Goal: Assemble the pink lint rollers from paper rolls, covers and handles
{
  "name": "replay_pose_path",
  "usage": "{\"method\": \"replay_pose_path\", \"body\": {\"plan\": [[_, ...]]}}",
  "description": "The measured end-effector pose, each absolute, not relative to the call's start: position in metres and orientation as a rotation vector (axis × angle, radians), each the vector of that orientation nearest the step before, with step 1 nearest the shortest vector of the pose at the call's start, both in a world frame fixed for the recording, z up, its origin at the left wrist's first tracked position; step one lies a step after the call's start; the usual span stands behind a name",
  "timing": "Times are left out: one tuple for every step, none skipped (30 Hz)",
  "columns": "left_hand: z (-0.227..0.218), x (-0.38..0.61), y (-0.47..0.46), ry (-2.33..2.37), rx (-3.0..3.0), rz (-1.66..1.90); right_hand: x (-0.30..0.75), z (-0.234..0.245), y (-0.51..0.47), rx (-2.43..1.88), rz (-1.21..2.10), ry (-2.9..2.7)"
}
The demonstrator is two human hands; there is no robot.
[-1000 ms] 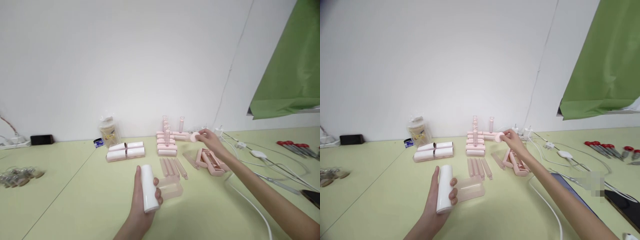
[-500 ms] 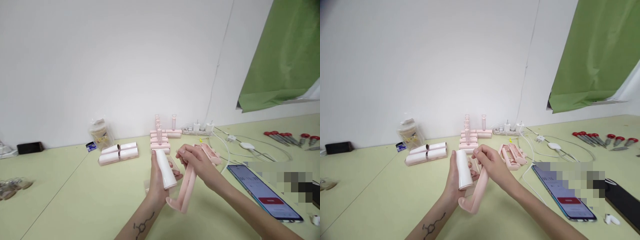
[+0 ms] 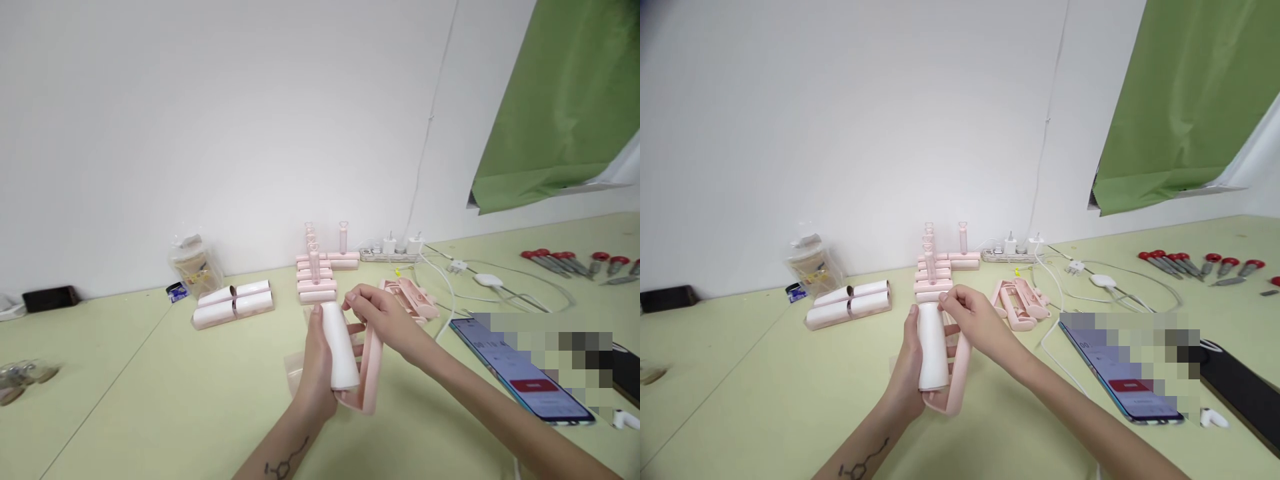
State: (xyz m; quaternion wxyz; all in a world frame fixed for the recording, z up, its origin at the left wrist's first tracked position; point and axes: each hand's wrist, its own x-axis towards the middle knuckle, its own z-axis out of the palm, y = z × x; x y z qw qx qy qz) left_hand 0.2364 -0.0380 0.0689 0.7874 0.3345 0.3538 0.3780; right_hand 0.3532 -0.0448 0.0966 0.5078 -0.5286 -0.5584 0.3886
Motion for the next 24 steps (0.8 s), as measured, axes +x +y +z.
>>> {"method": "replay_pose_path", "body": {"plan": [[0.069, 0.237, -0.039, 0.751, 0.738, 0.817, 0.353, 0.096, -0.044, -1.246, 0.996, -1.316], [0.069, 0.237, -0.04, 0.748, 0.758, 0.816, 0.353, 0.095, -0.044, -1.231, 1.034, -1.3], [0.07, 0.237, -0.041, 0.756, 0.777, 0.805, 0.353, 0.095, -0.043, -1.232, 1.049, -1.299], [0.07, 0.236, -0.041, 0.77, 0.795, 0.784, 0.354, 0.094, -0.043, -1.246, 1.043, -1.307], [0.07, 0.236, -0.042, 0.782, 0.81, 0.763, 0.355, 0.094, -0.042, -1.267, 1.022, -1.322], [0.071, 0.236, -0.042, 0.793, 0.826, 0.742, 0.356, 0.093, -0.041, -1.284, 0.996, -1.339], [0.07, 0.236, -0.043, 0.8, 0.842, 0.724, 0.357, 0.093, -0.041, -1.294, 0.973, -1.353], [0.07, 0.236, -0.043, 0.797, 0.863, 0.716, 0.358, 0.092, -0.041, -1.3, 0.952, -1.362], [0.07, 0.235, -0.043, 0.785, 0.891, 0.722, 0.359, 0.092, -0.041, -1.31, 0.931, -1.371], [0.069, 0.233, -0.043, 0.768, 0.929, 0.736, 0.36, 0.091, -0.041, -1.323, 0.915, -1.386], [0.069, 0.231, -0.043, 0.748, 0.977, 0.75, 0.361, 0.091, -0.042, -1.336, 0.91, -1.413], [0.069, 0.228, -0.043, 0.735, 1.028, 0.756, 0.362, 0.091, -0.044, -1.342, 0.917, -1.457], [0.07, 0.224, -0.043, 0.729, 1.078, 0.746, 0.363, 0.09, -0.047, -1.34, 0.937, -1.515], [0.071, 0.22, -0.043, 0.731, 1.124, 0.723, 0.364, 0.089, -0.051, -1.33, 0.975, -1.585], [0.072, 0.214, -0.044, 0.741, 1.161, 0.685, 0.365, 0.088, -0.055, -1.315, 1.023, -1.653], [0.073, 0.208, -0.045, 0.757, 1.193, 0.644, 0.366, 0.087, -0.06, -1.303, 1.072, -1.706], [0.074, 0.202, -0.047, 0.783, 1.219, 0.6, 0.366, 0.085, -0.066, -1.303, 1.107, -1.748], [0.073, 0.196, -0.049, 0.818, 1.246, 0.558, 0.365, 0.083, -0.071, -1.313, 1.102, -1.793], [0.073, 0.191, -0.052, 0.85, 1.279, 0.514, 0.365, 0.081, -0.077, -1.329, 1.049, -1.849], [0.071, 0.187, -0.055, 0.872, 1.325, 0.468, 0.363, 0.078, -0.083, -1.338, 0.957, -1.92], [0.07, 0.183, -0.059, 0.879, 1.385, 0.425, 0.361, 0.076, -0.089, -1.337, 0.849, -2.005], [0.068, 0.18, -0.063, 0.871, 1.459, 0.385, 0.359, 0.073, -0.094, -1.326, 0.753, -2.095], [0.067, 0.178, -0.066, 0.857, 1.54, 0.346, 0.357, 0.071, -0.1, -1.315, 0.681, -2.179], [0.066, 0.176, -0.07, 0.849, 1.625, 0.306, 0.354, 0.068, -0.105, -1.314, 0.637, -2.249]]}}
